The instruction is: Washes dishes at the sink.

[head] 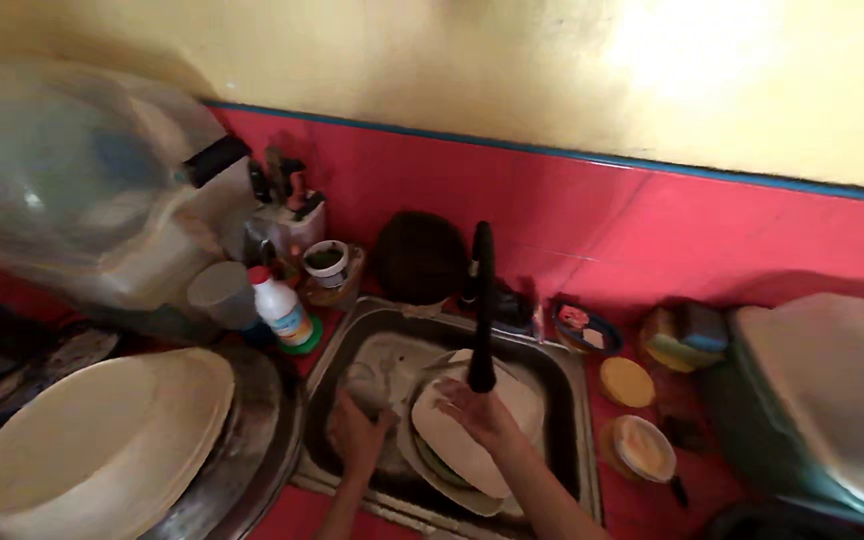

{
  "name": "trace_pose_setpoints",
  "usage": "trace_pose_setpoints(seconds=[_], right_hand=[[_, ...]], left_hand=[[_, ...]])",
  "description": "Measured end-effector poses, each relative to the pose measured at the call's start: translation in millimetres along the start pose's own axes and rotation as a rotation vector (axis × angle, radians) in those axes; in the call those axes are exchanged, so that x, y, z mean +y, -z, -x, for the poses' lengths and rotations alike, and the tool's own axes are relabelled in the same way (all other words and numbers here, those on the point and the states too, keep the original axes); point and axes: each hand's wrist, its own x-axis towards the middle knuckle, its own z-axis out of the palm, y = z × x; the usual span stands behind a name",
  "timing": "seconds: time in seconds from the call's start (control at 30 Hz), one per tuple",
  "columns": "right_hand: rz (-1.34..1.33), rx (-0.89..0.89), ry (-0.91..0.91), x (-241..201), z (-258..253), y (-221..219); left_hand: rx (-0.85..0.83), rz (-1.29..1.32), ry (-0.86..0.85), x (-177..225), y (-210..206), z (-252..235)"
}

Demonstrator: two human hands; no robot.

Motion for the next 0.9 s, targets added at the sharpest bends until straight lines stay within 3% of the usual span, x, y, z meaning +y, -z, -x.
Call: trace_pose_setpoints(seconds=[0.17, 0.3, 0.43, 0.6, 0.73, 0.9], right_hand=[[0.422, -0.054, 0.163, -10, 19, 1], [0.696, -0.169, 0.27, -31, 61, 27], [0.787, -0.151, 0.39, -73, 129, 57], [1.03, 0.034, 0.529, -145, 228, 104], [1.297, 0.429, 0.524, -179, 294, 159], [1.427, 0.704, 0.454, -177, 331, 215]], left_hand=[[0.087, 0.111, -0.094, 4, 11, -3], [0.129, 0.247, -0.274, 28, 35, 1], [-0.058, 0.193, -0.373, 64, 37, 7], [-0.451, 0.218, -0.403, 90, -8, 17], [-0.57, 0.289, -0.419, 110, -41, 21], [-0.671, 0.353, -0.162, 136, -50, 33]])
